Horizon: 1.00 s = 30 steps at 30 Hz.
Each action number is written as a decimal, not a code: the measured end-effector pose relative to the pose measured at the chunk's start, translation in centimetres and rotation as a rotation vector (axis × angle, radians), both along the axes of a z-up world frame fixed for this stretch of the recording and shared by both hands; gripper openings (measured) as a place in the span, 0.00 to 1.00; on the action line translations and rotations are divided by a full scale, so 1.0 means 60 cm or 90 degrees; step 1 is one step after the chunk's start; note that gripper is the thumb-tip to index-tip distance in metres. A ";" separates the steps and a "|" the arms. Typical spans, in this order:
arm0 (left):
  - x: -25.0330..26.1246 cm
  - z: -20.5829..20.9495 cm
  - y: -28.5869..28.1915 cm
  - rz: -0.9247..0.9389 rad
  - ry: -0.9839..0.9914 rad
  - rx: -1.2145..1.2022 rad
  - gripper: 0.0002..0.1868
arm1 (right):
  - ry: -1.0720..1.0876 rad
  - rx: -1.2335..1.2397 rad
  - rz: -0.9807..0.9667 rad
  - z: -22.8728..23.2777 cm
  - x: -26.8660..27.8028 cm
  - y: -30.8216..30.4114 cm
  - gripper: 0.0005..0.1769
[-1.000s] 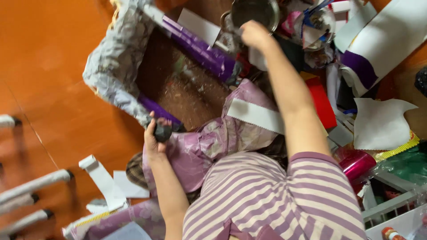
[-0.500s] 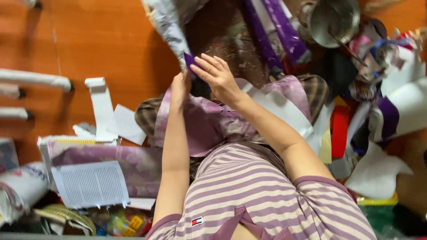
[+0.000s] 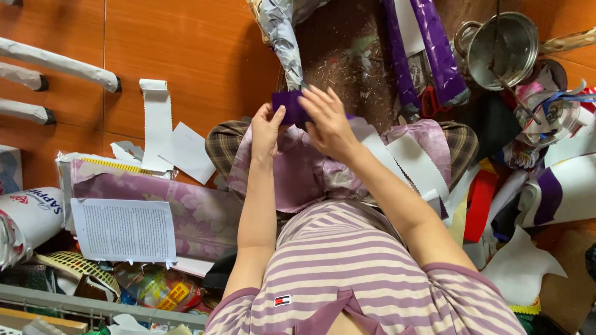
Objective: Applying adhesive and wrapping decorative paper around a paper-mache giraffe frame.
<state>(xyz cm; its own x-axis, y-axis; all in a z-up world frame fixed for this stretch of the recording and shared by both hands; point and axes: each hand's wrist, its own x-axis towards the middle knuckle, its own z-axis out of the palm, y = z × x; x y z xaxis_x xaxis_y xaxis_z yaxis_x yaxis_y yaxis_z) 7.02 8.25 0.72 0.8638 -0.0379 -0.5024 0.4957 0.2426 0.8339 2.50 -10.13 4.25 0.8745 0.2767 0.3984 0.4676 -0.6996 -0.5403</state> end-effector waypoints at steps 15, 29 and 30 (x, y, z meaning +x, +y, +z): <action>-0.010 -0.042 -0.022 0.111 0.058 -0.055 0.08 | 0.451 0.582 -0.415 0.065 -0.014 -0.005 0.13; -0.038 -0.022 -0.077 0.067 -0.168 0.289 0.33 | 0.371 0.544 -0.499 0.040 -0.006 0.016 0.09; -0.033 -0.021 -0.067 0.066 -0.169 0.289 0.33 | 0.370 0.544 -0.499 0.041 -0.005 0.016 0.09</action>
